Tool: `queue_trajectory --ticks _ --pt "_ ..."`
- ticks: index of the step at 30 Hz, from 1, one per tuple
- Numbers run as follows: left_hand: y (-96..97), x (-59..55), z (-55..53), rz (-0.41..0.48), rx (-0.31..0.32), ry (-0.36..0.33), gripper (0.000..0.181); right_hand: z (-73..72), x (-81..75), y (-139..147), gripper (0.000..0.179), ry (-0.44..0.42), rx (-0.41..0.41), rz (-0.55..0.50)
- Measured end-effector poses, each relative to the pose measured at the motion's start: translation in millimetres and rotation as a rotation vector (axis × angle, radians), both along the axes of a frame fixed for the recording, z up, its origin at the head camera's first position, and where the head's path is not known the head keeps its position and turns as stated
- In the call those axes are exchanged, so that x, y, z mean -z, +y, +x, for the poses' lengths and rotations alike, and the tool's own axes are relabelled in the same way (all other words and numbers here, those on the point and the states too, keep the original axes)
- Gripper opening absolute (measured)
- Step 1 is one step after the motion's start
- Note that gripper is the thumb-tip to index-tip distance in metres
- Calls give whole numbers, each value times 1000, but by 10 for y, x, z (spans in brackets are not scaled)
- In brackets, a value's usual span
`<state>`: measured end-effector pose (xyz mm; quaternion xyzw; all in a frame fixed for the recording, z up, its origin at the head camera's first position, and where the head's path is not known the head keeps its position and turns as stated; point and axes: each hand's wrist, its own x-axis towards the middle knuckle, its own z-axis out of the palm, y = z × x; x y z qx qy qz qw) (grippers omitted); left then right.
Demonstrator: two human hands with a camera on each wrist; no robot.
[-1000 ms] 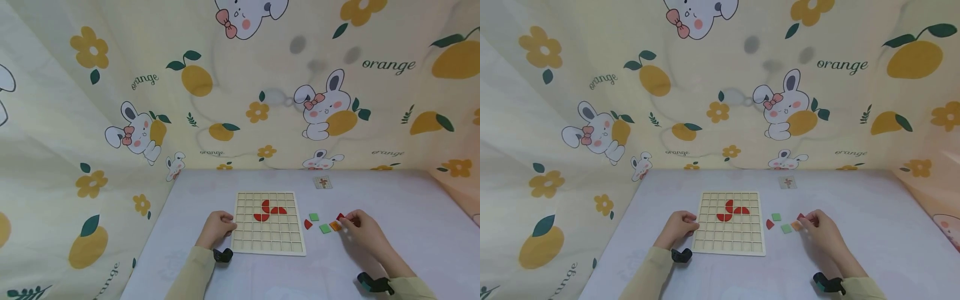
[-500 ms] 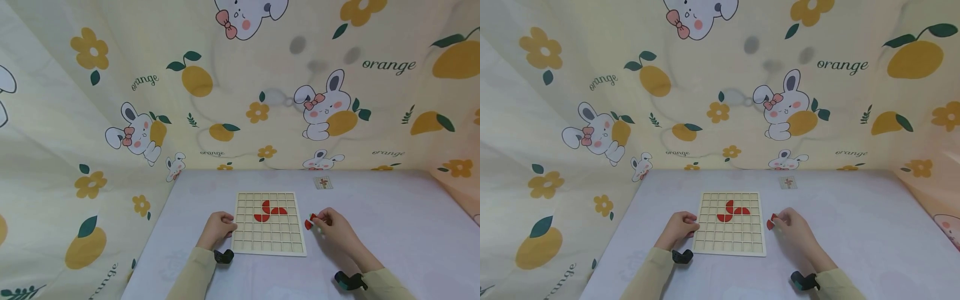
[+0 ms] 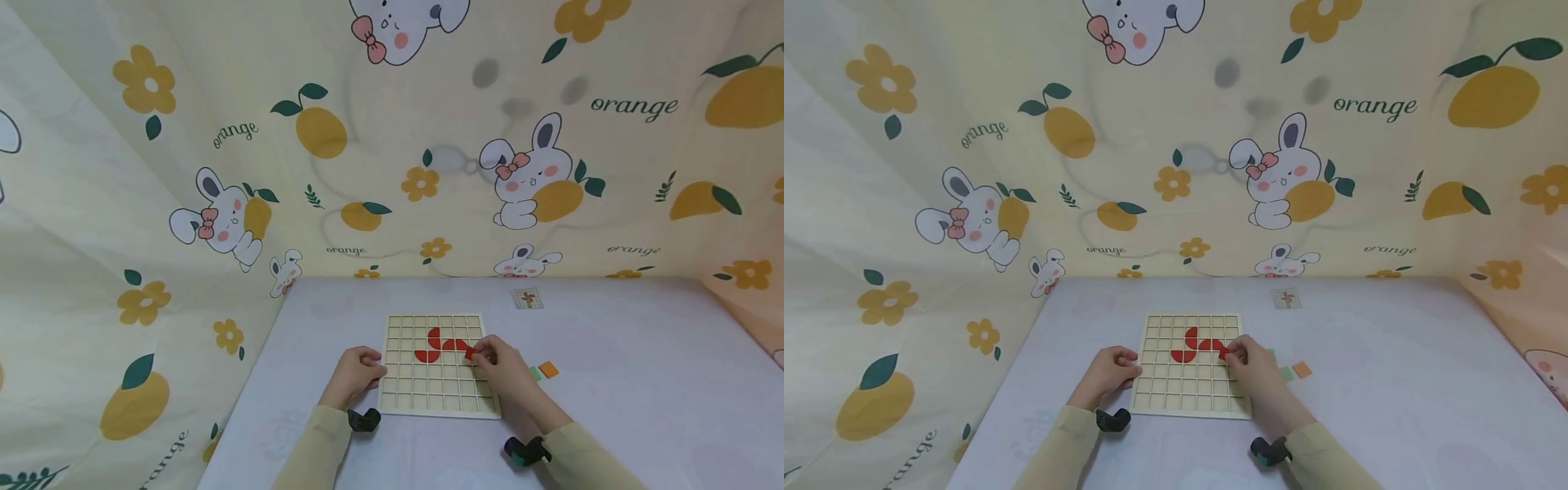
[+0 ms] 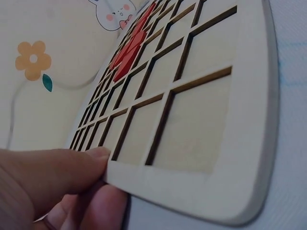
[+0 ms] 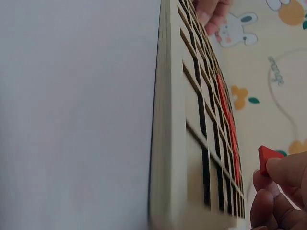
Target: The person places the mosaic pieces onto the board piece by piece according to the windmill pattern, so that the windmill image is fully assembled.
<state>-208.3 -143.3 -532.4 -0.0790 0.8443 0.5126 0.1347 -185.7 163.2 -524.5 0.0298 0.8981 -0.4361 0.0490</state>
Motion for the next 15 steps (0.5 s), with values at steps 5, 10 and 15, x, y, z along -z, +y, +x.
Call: queue_trajectory --ticks 5,10,15 --pt "5 15 3 13 -2 -5 32 -63 29 -166 14 21 6 -2" --pt "5 12 5 19 -5 -4 31 -106 57 -296 13 6 3 -15" --pt "-12 11 9 5 -12 -8 31 -127 83 -375 12 -11 -11 15"
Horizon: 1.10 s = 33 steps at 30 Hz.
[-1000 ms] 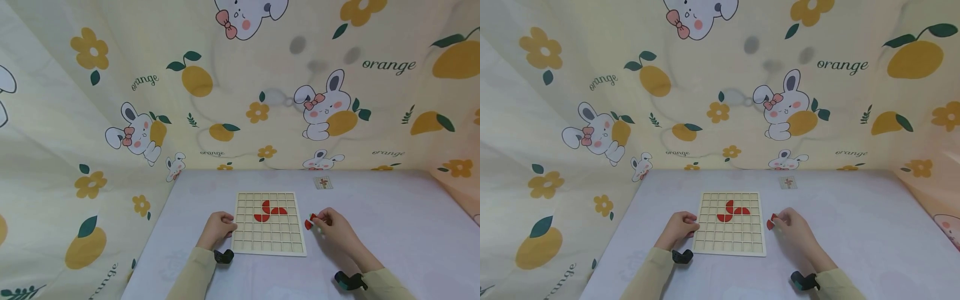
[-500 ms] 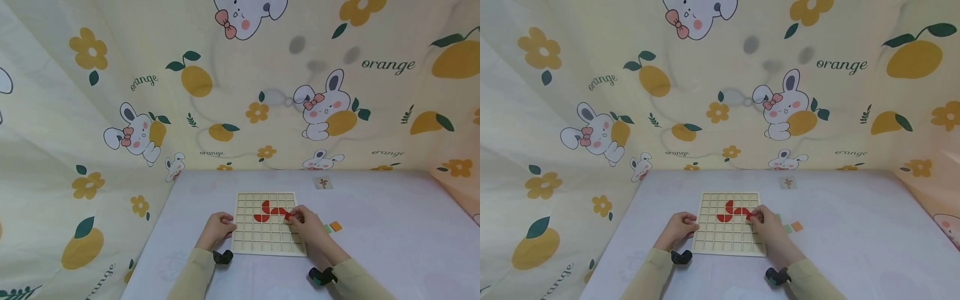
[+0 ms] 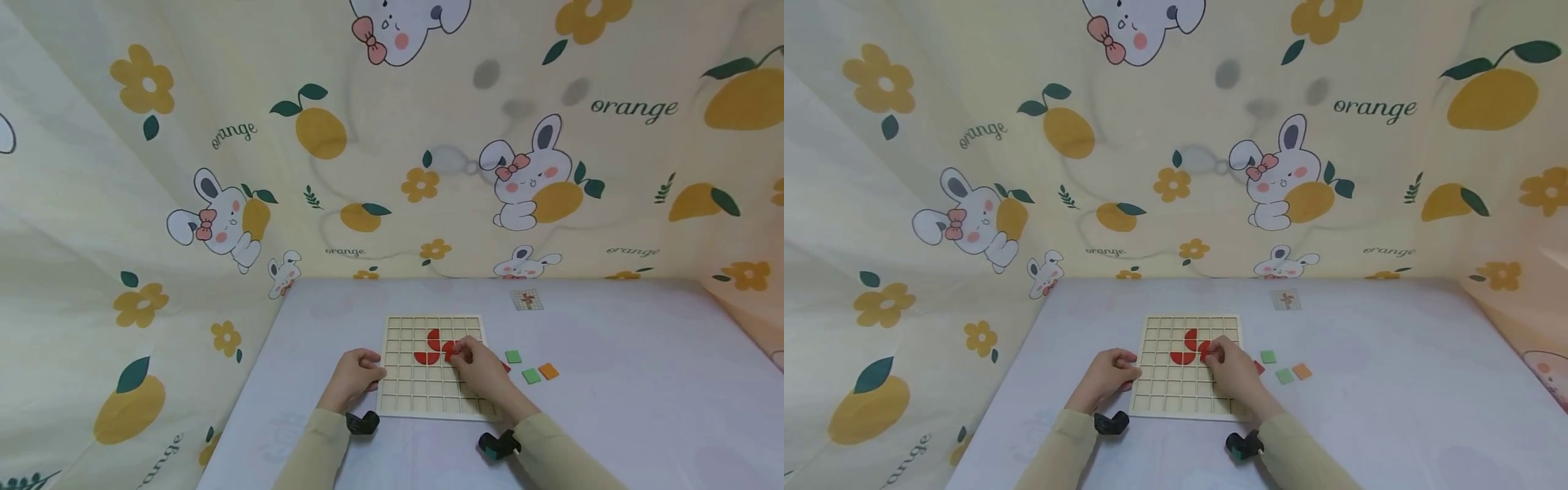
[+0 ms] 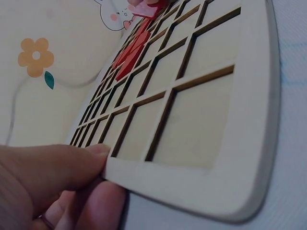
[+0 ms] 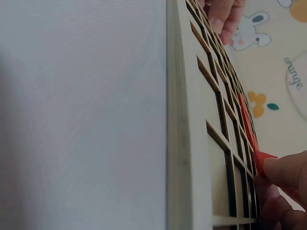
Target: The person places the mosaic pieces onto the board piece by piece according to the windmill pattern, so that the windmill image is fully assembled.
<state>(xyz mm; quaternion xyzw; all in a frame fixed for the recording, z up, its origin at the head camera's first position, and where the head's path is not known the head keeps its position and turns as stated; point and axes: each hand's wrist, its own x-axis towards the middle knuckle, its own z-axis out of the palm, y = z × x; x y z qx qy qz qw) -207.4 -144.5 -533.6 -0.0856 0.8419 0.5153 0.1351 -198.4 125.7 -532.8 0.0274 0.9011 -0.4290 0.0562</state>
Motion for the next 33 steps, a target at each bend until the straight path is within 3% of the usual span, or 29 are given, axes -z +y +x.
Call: queue_trajectory --ticks 20,33 --pt "-18 9 4 -10 -10 -5 29 3 30 -107 5 -8 7 116" --pt "9 -14 22 -4 -5 15 29 -7 50 -73 7 51 -13 165"
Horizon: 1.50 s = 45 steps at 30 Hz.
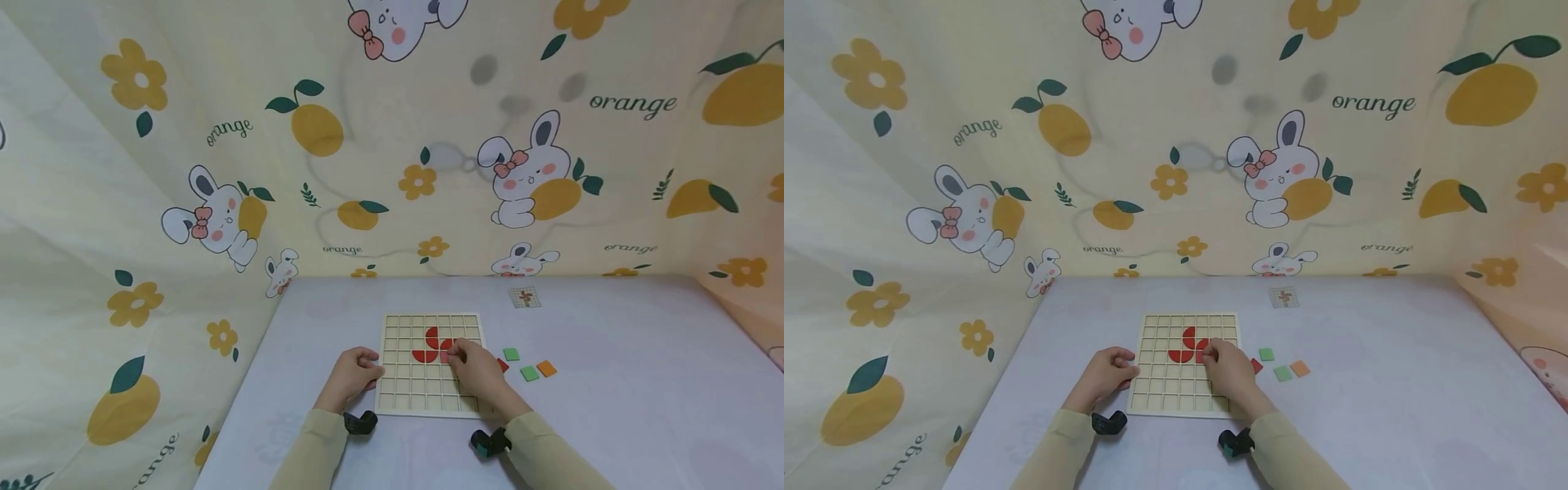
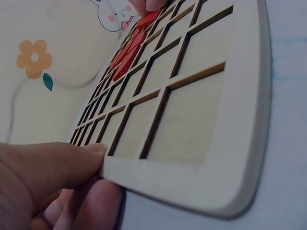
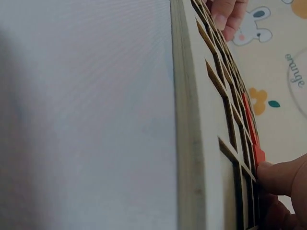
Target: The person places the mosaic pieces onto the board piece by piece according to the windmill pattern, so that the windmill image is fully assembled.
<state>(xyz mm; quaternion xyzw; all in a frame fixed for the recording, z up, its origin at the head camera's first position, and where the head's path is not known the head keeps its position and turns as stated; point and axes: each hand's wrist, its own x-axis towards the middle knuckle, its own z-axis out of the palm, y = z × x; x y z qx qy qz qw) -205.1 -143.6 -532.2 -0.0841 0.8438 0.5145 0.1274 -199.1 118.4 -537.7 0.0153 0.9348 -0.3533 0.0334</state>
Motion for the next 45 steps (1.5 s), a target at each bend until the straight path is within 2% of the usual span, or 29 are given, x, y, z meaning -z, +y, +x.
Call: queue_trajectory --ticks 7,11,14,16,19,25,27,33,39,45 --pt "10 -9 7 1 -6 -6 28 20 2 2 7 19 -8 26" --pt "5 -6 4 1 8 2 29 69 -18 -6 5 83 -57 113" --pt "-1 -9 5 1 15 5 29 112 -66 -5 13 107 -106 162" --pt "-7 -14 5 2 14 6 29 124 -97 2 20 94 -133 161" --pt "-17 -16 2 8 10 7 29 125 -147 18 28 17 -150 115" --pt "-9 -1 6 18 13 4 29 107 -260 102 36 -73 -120 26" --pt "-4 3 11 15 10 4 28 97 -320 178 38 -82 -124 8" --pt "4 -11 10 13 0 5 28 67 -428 584 42 -108 -142 49" --pt "8 -10 14 4 8 13 29 116 -359 906 45 -132 -121 104" --pt "7 11 19 7 7 11 28 158 -246 998 45 -119 -97 135"
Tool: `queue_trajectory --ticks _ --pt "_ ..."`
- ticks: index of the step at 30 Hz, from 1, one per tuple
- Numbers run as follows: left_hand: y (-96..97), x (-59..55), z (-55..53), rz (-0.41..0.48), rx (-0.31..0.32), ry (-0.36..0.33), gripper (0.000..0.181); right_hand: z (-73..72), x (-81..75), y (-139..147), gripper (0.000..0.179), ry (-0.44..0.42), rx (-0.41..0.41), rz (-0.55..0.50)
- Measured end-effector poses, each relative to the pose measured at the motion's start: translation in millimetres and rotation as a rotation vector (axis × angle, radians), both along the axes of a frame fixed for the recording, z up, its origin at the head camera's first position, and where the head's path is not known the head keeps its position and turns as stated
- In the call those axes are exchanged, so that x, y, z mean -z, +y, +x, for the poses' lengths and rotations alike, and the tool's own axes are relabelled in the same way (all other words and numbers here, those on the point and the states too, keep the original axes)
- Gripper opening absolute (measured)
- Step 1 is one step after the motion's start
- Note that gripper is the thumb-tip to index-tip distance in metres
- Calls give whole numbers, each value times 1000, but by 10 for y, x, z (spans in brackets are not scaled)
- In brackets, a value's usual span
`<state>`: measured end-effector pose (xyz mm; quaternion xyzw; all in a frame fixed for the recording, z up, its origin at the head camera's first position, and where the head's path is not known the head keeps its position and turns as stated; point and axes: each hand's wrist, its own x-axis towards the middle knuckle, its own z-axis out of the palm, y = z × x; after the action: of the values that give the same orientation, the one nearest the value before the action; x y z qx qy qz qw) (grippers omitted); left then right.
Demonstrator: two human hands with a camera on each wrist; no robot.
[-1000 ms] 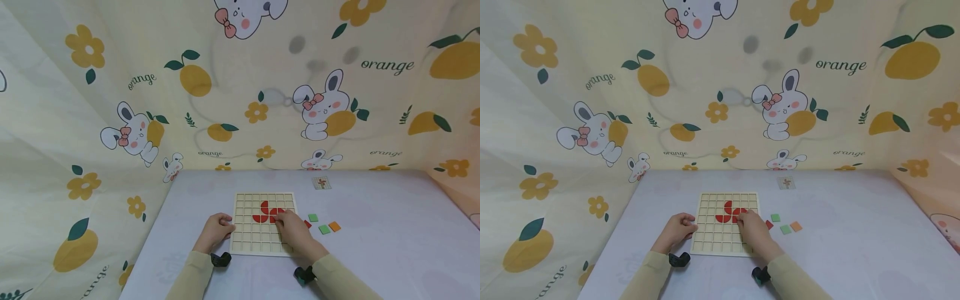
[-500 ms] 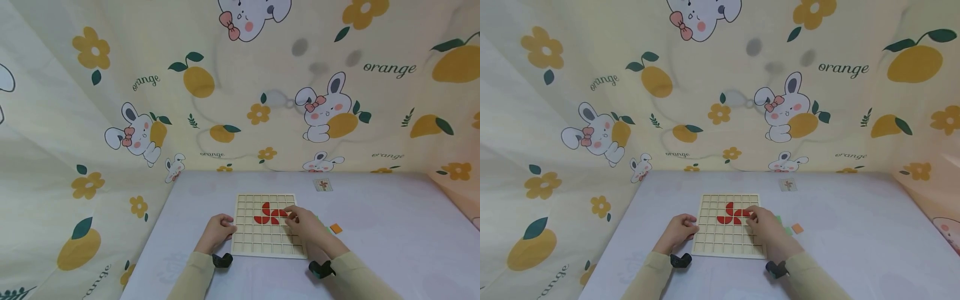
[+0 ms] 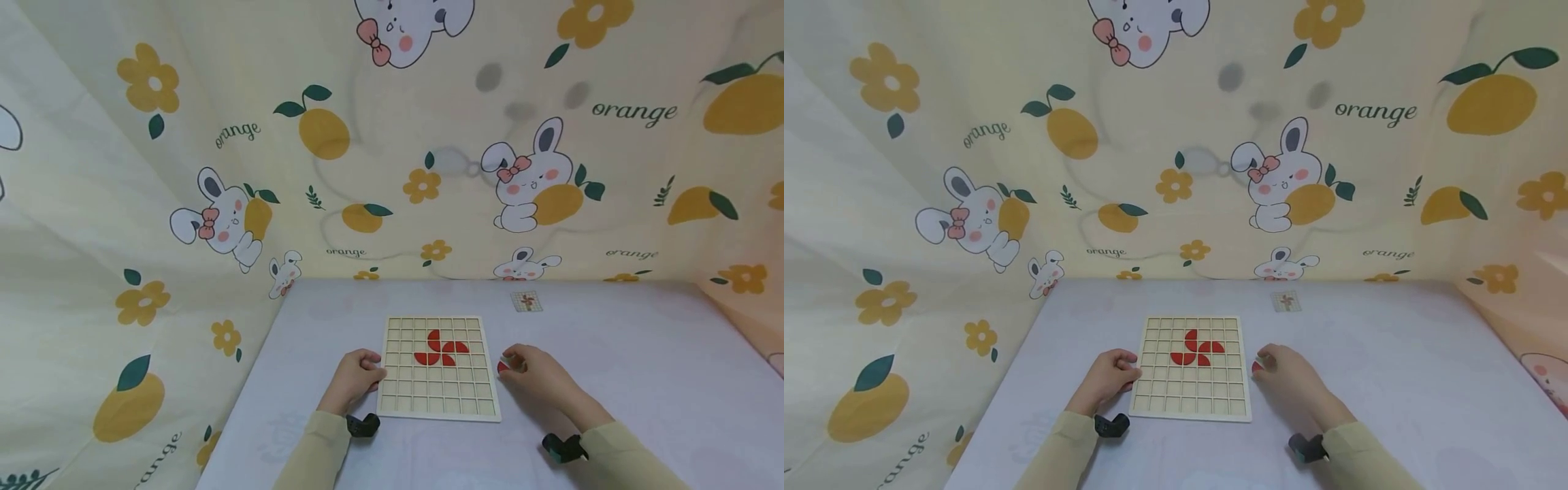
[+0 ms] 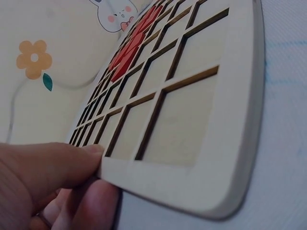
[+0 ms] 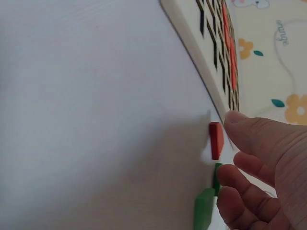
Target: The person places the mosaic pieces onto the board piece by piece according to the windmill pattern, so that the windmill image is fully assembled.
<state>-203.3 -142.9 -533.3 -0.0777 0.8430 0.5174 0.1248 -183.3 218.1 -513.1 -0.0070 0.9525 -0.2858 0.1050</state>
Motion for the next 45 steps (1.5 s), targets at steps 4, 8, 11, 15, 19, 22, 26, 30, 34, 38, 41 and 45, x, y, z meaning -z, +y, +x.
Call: queue_trajectory --ticks 4,8,11,15,19,22,26,30,34,38,41,45 --pt "0 4 2 0 -7 -10 28 7 59 17 47 9 5 -4" --pt "2 7 1 -6 -3 1 29 13 112 18 44 45 2 -10" --pt "5 2 3 -13 0 12 29 18 144 12 40 70 2 -12" --pt "11 -10 6 -21 0 15 30 23 156 2 35 79 10 -6" --pt "15 -15 6 -23 -4 7 29 33 142 -24 32 72 33 10" --pt "15 -20 2 -18 -7 4 29 44 127 -52 29 65 58 12" --pt "10 -20 0 -12 -5 8 29 49 120 -82 26 52 82 10" --pt "9 -33 11 -13 -4 4 29 53 121 -106 25 43 84 11" --pt "10 -37 27 -18 2 8 29 64 119 -124 24 42 80 10" --pt "9 -34 32 -18 5 12 29 77 115 -144 21 45 79 19" --pt "10 -30 25 -16 2 8 29 82 111 -160 20 50 74 19" --pt "6 -22 12 -16 1 7 29 82 110 -173 19 59 60 1"
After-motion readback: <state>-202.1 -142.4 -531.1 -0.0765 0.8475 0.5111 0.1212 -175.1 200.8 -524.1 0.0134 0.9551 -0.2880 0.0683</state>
